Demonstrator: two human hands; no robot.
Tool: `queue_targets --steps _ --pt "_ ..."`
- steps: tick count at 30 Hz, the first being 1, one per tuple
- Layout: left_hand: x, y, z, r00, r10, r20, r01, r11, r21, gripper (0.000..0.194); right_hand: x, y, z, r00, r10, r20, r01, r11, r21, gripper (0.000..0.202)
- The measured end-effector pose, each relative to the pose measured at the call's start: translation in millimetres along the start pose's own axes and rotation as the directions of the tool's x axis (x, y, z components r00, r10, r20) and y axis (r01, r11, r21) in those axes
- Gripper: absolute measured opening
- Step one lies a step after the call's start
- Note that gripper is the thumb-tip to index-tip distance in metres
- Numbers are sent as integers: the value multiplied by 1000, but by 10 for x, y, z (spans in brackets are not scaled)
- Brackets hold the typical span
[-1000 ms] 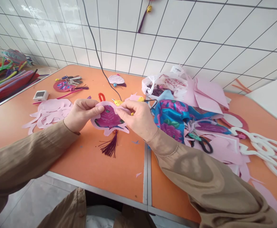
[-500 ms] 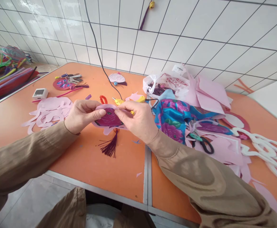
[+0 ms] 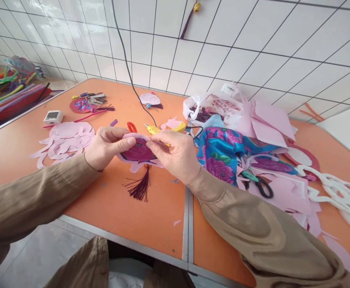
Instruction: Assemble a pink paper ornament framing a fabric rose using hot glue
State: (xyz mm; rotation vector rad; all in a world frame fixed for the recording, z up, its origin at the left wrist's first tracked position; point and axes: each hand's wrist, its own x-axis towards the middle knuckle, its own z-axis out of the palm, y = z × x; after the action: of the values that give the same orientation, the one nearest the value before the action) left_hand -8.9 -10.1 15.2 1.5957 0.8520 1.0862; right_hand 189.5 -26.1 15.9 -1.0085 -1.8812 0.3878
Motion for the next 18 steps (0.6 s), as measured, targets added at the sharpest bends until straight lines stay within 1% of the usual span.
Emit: queue_targets --steps 4,8,11,15,18 --pt "16 -14 -4 1000 9 -12 -9 1000 15 47 5 -15 4 1000 -17 23 17 1000 -3 15" --pt "20 -18 -3 999 36 -17 -36 998 44 47 11 -27 11 999 -26 21 26 1000 14 15" --pt "17 -25 -1 1000 23 -10 -23 1000 15 49 8 -29 16 1000 -14 14 14 1000 11 15" --pt "23 -17 -8 999 -41 24 41 999 -5 56 3 -15 17 999 44 0 -44 998 42 14" --pt "42 -16 -30 999 -53 -3 53 998 25 58 13 13 20 992 126 21 -128 985 117 15"
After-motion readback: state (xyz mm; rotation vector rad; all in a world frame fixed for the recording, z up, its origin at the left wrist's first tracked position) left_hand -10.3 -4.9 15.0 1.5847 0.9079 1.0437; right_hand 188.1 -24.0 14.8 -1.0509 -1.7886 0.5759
